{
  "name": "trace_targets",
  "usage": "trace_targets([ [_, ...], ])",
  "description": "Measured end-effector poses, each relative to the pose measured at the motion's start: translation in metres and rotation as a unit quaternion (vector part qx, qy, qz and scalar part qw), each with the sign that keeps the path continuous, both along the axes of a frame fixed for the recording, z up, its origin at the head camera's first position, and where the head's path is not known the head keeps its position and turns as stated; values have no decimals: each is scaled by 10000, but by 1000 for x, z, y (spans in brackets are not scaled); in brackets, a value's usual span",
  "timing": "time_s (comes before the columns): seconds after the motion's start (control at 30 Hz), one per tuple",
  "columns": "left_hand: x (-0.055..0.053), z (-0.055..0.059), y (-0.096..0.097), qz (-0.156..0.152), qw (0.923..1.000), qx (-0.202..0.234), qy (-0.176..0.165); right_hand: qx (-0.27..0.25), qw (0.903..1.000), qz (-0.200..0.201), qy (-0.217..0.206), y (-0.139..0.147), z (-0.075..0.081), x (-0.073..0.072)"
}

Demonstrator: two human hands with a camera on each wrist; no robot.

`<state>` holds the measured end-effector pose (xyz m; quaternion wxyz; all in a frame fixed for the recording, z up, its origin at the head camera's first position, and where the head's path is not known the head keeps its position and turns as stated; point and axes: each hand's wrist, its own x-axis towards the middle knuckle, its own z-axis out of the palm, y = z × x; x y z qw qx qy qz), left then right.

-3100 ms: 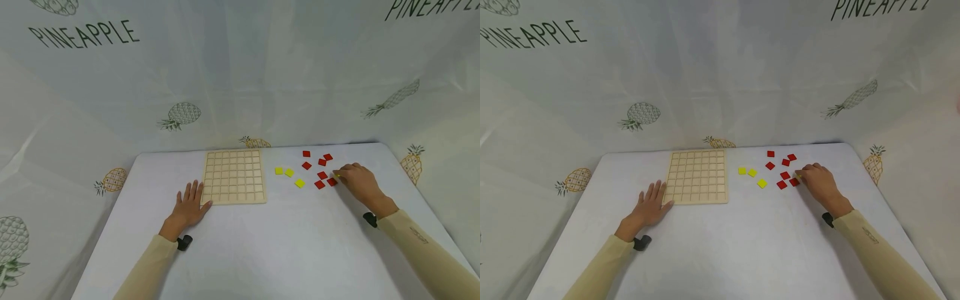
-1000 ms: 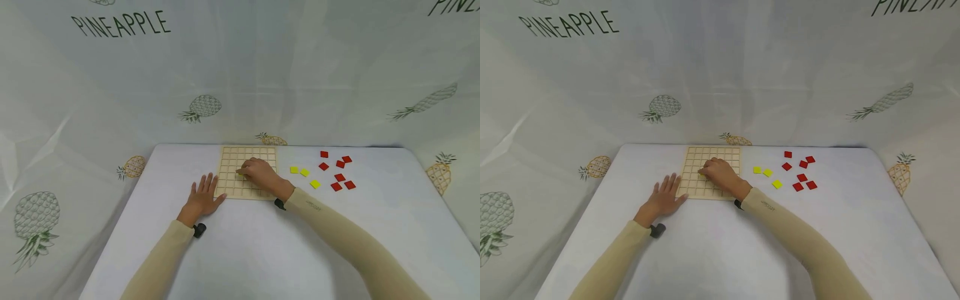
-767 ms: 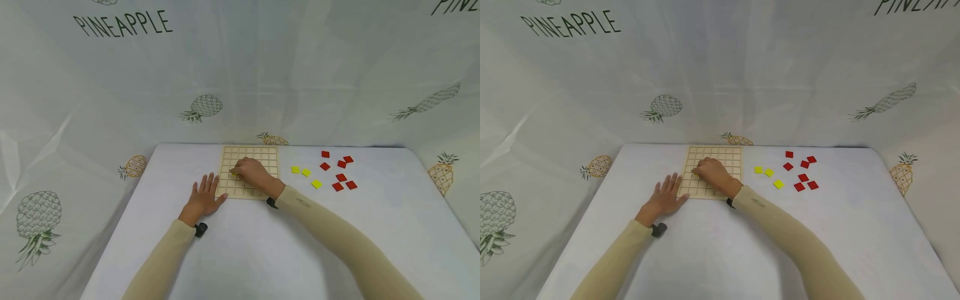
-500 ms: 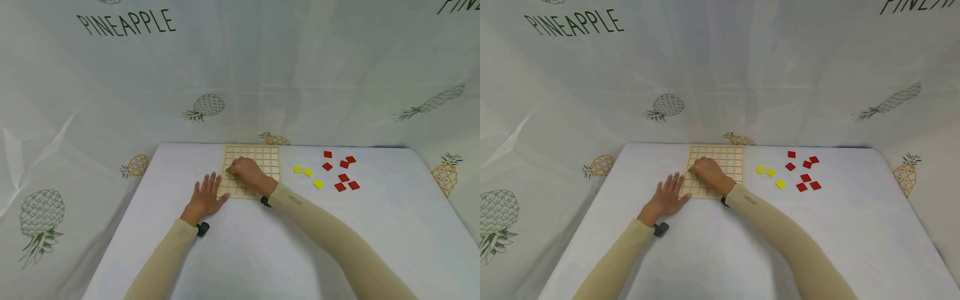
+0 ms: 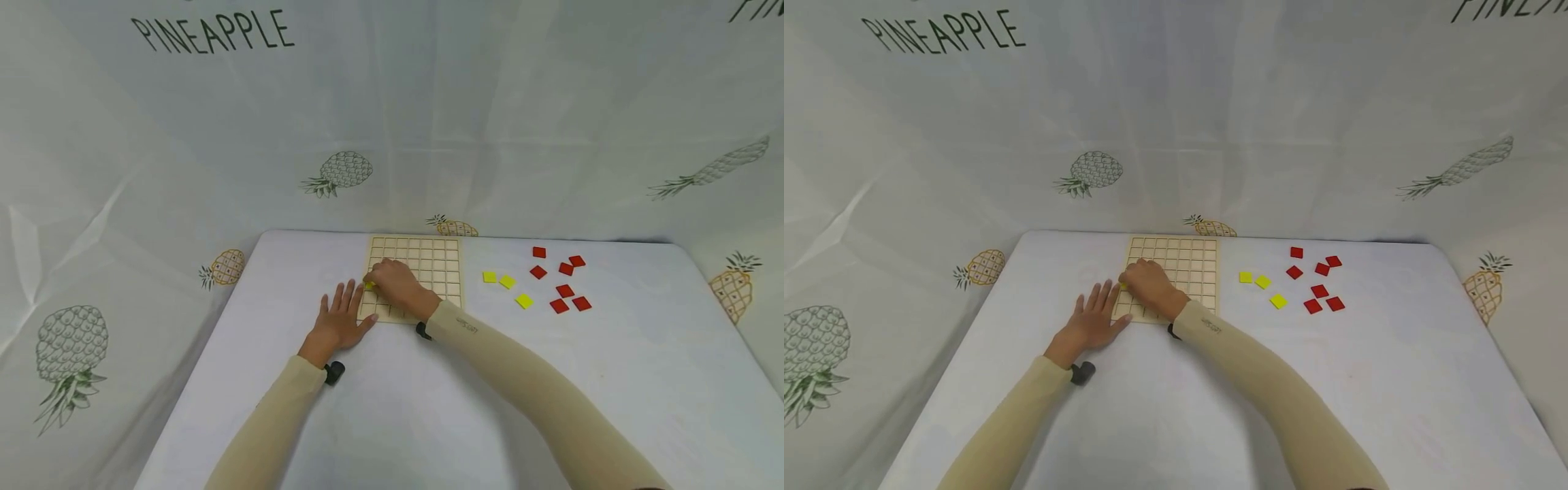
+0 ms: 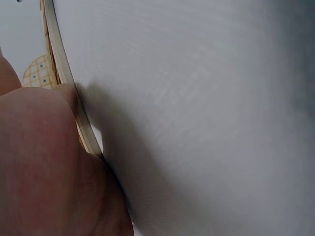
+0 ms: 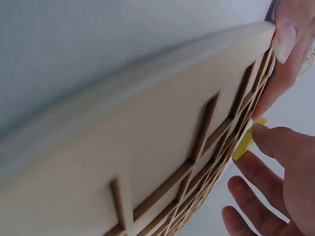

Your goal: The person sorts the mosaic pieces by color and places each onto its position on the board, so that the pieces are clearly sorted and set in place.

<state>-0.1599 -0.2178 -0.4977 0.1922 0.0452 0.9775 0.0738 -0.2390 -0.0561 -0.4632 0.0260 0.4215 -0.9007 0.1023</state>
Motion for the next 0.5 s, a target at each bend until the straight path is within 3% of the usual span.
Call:
trace_targets([
  [0.27,1,2,-1,-55,10000,-41,45,-166,9997,86,-164,0,-6,11],
  [0.5,0,3,-1,-56,9999,-74,-73,5,10000,4,76,-2,-6,17],
])
